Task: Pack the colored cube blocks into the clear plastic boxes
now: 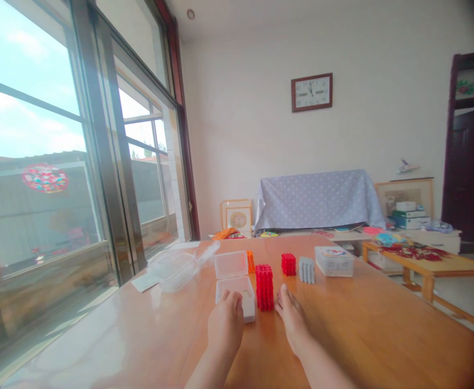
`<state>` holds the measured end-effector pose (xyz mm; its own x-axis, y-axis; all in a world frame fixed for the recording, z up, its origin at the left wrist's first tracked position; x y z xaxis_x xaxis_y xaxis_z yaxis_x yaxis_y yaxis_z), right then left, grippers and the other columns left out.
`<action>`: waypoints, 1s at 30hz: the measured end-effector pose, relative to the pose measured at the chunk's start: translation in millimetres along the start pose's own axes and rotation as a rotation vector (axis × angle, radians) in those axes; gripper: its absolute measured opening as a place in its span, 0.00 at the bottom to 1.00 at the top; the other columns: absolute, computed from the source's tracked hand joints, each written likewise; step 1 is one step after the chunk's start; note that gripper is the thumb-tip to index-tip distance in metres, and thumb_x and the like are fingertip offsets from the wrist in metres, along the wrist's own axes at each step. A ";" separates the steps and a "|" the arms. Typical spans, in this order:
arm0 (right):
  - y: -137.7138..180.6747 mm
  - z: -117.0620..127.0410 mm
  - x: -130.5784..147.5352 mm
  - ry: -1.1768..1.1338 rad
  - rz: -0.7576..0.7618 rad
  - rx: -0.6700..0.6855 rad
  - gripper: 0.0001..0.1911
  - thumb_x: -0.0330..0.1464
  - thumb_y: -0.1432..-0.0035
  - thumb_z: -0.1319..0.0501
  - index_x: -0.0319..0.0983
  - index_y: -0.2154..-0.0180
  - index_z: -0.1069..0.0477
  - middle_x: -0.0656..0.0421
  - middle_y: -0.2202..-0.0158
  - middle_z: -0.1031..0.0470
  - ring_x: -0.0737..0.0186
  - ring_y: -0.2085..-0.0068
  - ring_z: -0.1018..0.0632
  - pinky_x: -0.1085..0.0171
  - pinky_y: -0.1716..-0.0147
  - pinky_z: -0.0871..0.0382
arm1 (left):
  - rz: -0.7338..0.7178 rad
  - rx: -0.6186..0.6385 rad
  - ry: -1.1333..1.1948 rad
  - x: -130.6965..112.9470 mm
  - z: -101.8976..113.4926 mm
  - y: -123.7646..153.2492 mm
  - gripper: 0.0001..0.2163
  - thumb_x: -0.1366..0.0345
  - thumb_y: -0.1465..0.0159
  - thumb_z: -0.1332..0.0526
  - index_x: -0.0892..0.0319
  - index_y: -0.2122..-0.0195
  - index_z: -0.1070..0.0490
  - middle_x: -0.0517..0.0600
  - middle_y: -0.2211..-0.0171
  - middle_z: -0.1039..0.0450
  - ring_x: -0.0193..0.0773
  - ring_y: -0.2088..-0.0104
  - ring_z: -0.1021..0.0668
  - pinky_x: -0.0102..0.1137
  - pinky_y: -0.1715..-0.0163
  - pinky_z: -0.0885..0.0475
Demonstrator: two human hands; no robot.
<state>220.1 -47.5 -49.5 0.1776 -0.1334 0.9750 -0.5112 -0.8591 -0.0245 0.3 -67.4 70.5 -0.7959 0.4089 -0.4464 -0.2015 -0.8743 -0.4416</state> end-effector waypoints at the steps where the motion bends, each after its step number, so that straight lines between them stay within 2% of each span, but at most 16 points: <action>1: 0.2 -0.7 -0.6 -0.019 -0.013 0.010 0.50 0.65 0.45 0.50 0.36 0.34 0.41 0.47 0.34 0.37 0.48 0.38 0.30 0.57 0.42 0.31 | -0.001 0.002 0.003 -0.4 -0.5 0.0 0.10 0.66 0.30 0.49 0.54 0.62 0.29 0.48 0.59 0.28 0.35 0.64 0.23 0.26 0.67 0.35; 7: 2.8 -3.4 3.8 -0.089 -0.014 0.028 0.49 0.63 0.44 0.48 0.35 0.34 0.42 0.46 0.31 0.43 0.49 0.34 0.34 0.59 0.41 0.32 | -0.021 0.002 0.002 2.3 -2.9 0.8 0.09 0.65 0.31 0.48 0.52 0.59 0.28 0.48 0.56 0.26 0.36 0.62 0.22 0.27 0.65 0.34; 12: 3.3 -2.5 5.8 -0.199 -0.035 0.017 0.47 0.61 0.43 0.48 0.33 0.36 0.41 0.42 0.34 0.38 0.50 0.35 0.33 0.57 0.42 0.31 | -0.051 -0.017 0.052 4.9 1.3 1.0 0.12 0.63 0.31 0.48 0.50 0.50 0.30 0.49 0.46 0.29 0.35 0.65 0.21 0.29 0.66 0.33; 16: -3.4 0.9 6.8 -0.209 -0.101 -0.017 0.45 0.61 0.44 0.47 0.33 0.38 0.38 0.40 0.37 0.34 0.49 0.38 0.29 0.57 0.44 0.29 | -0.075 -0.064 0.107 5.3 15.0 -6.1 0.12 0.62 0.31 0.48 0.51 0.50 0.30 0.49 0.47 0.28 0.34 0.67 0.22 0.30 0.65 0.32; 20: -21.3 6.2 20.7 -0.093 -0.077 -0.037 0.38 0.58 0.45 0.44 0.36 0.45 0.32 0.43 0.42 0.28 0.48 0.42 0.25 0.56 0.49 0.26 | -0.077 -0.126 0.152 6.1 36.2 -19.2 0.12 0.60 0.32 0.46 0.52 0.52 0.28 0.50 0.53 0.25 0.36 0.68 0.23 0.31 0.66 0.32; 23: -35.4 11.5 31.8 0.031 -0.006 -0.073 0.29 0.54 0.46 0.44 0.38 0.55 0.27 0.46 0.51 0.21 0.47 0.48 0.21 0.55 0.53 0.26 | -0.085 -0.141 0.171 4.1 48.9 -32.1 0.11 0.59 0.33 0.46 0.53 0.54 0.27 0.49 0.59 0.23 0.37 0.66 0.23 0.31 0.65 0.32; 26: -42.2 13.7 31.5 0.091 0.033 -0.078 0.23 0.52 0.47 0.42 0.40 0.62 0.25 0.49 0.58 0.19 0.46 0.52 0.20 0.55 0.53 0.27 | -0.120 -0.135 0.203 -0.9 54.8 -48.3 0.10 0.60 0.33 0.45 0.54 0.56 0.26 0.49 0.60 0.22 0.38 0.62 0.23 0.31 0.62 0.32; 30: -40.7 15.4 29.5 0.289 0.141 -0.086 0.21 0.52 0.45 0.45 0.43 0.69 0.25 0.53 0.66 0.19 0.48 0.59 0.20 0.57 0.57 0.28 | -0.123 -0.144 0.212 -2.4 55.2 -72.6 0.09 0.64 0.34 0.45 0.56 0.58 0.26 0.49 0.61 0.23 0.39 0.60 0.23 0.32 0.59 0.31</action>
<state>259.1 -24.1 -23.1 -0.1395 -0.0915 0.9860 -0.5854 -0.7955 -0.1566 -14.7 -19.4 146.6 -0.6305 0.5687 -0.5282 -0.1939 -0.7744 -0.6023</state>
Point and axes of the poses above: each hand's wrist, its own y-axis away from the middle knuckle, its own z-axis out of the back of the hand, x = y × z, the point moved 7 cm from there along -y, towards the middle knuckle
